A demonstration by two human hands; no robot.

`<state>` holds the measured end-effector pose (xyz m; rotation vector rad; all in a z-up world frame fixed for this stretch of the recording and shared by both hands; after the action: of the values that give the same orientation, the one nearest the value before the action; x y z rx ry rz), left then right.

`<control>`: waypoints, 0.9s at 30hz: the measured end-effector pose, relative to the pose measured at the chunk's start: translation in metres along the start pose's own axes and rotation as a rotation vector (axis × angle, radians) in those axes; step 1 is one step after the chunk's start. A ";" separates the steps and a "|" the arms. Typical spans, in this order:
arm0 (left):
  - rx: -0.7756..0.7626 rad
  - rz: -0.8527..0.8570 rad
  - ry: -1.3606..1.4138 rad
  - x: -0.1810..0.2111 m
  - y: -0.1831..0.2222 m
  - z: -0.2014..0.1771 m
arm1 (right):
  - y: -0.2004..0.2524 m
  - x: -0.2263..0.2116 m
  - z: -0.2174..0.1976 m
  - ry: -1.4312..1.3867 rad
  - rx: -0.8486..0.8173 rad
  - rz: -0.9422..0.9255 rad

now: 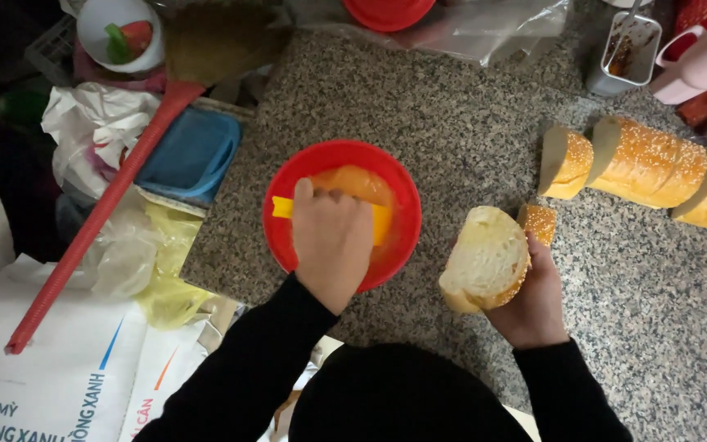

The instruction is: Spreading a yellow substance, likely butter or margarine, onto slices of bread using a plastic spatula.

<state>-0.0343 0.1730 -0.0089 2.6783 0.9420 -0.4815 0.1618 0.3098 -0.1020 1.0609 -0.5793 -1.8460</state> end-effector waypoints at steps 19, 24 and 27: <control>0.185 -0.036 0.107 0.005 0.002 0.009 | -0.015 0.007 -0.016 0.025 -0.054 0.042; 0.215 -0.032 0.166 -0.004 0.005 0.004 | -0.014 0.005 -0.015 0.031 -0.040 0.022; 0.180 -0.039 0.195 -0.016 0.004 0.000 | -0.021 0.003 -0.021 0.054 -0.051 0.003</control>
<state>-0.0439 0.1611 -0.0026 2.9165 1.0507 -0.3320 0.1691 0.3180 -0.1303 1.0718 -0.4990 -1.8147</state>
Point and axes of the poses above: each hand's wrist, its own y-axis away from the middle knuckle, its own z-axis out of the palm, x = y × z, the point moved 10 cm from there along -y, towards the middle knuckle, and after that the axes turned 14 degrees about -y, right-handed, at the moved point
